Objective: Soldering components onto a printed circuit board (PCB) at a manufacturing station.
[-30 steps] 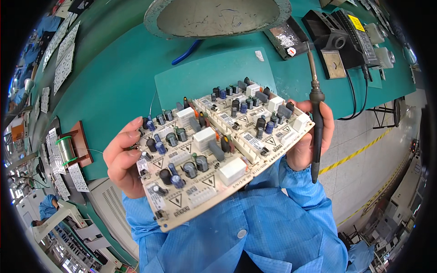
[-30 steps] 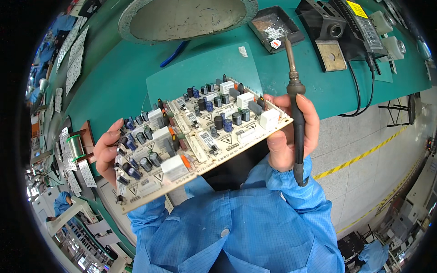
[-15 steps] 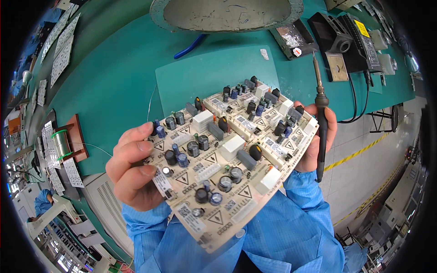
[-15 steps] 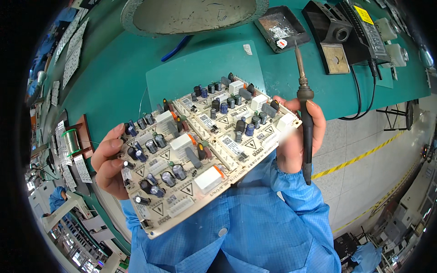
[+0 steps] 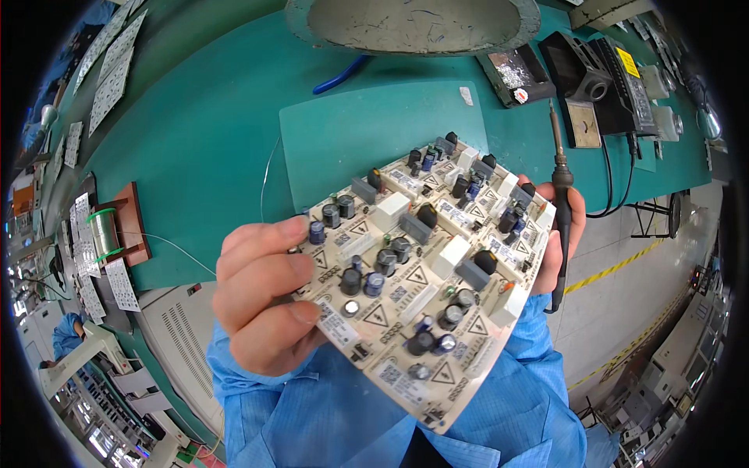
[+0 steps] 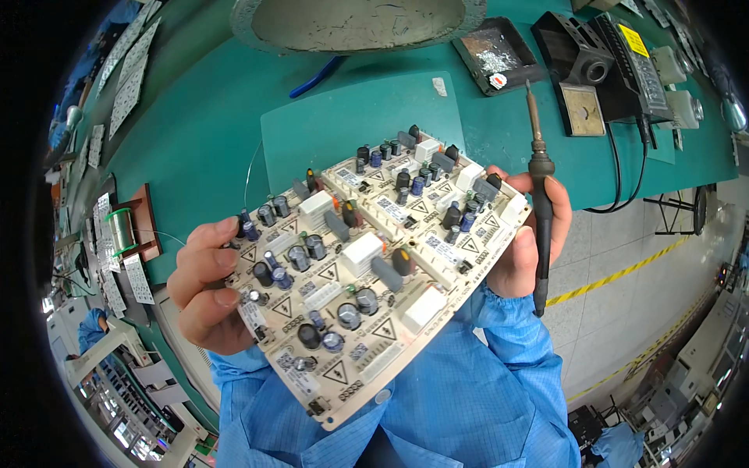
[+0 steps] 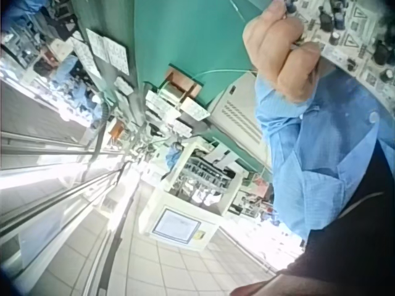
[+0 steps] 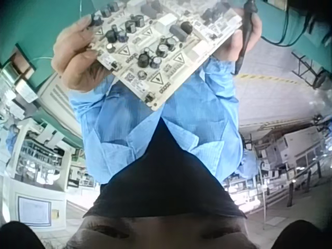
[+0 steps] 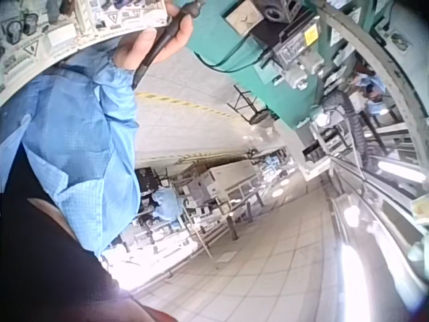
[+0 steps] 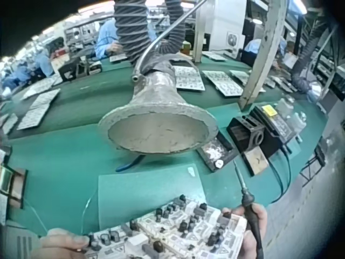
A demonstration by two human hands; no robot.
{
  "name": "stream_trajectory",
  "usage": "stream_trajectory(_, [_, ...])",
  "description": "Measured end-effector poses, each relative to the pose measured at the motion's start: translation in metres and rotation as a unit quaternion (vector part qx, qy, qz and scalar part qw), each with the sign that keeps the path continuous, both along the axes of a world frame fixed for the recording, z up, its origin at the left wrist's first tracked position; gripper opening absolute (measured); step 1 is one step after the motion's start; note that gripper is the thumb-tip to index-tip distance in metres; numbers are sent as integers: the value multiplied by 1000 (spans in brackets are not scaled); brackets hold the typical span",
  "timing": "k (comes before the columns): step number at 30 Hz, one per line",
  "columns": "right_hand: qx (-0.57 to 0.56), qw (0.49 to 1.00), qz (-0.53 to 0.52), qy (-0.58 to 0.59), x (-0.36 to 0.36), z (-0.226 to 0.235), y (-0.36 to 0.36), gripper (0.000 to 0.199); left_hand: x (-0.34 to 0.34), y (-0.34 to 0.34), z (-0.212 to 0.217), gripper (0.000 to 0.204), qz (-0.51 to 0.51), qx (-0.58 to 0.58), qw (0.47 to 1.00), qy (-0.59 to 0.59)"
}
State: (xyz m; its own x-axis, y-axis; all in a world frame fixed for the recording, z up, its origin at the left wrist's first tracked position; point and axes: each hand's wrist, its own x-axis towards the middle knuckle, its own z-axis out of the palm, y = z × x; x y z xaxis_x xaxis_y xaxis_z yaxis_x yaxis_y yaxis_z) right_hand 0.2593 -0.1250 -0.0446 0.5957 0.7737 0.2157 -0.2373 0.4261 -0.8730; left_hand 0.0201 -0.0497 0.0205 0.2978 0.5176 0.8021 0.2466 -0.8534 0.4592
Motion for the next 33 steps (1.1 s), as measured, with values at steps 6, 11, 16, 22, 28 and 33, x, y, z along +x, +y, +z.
stream_trajectory(6, [-43,992,-88,-82,8,9,2,51,26,17,1,31,20,112,988,-104])
stream_trajectory(11, [-32,990,-92,-105,7,13,8,46,41,18,0,28,39,126,971,-202])
stream_trajectory(16, [-31,989,-98,-102,8,14,8,44,38,17,8,39,46,113,975,-188])
stream_trajectory(22, [-61,989,-113,-72,0,21,10,44,33,20,10,52,27,105,981,-161])
stream_trajectory(28, [-62,989,-114,-66,0,21,11,44,29,23,13,52,22,104,986,-128])
stream_trajectory(33, [-55,987,-116,-93,-1,23,10,44,33,31,2,54,47,166,970,-173])
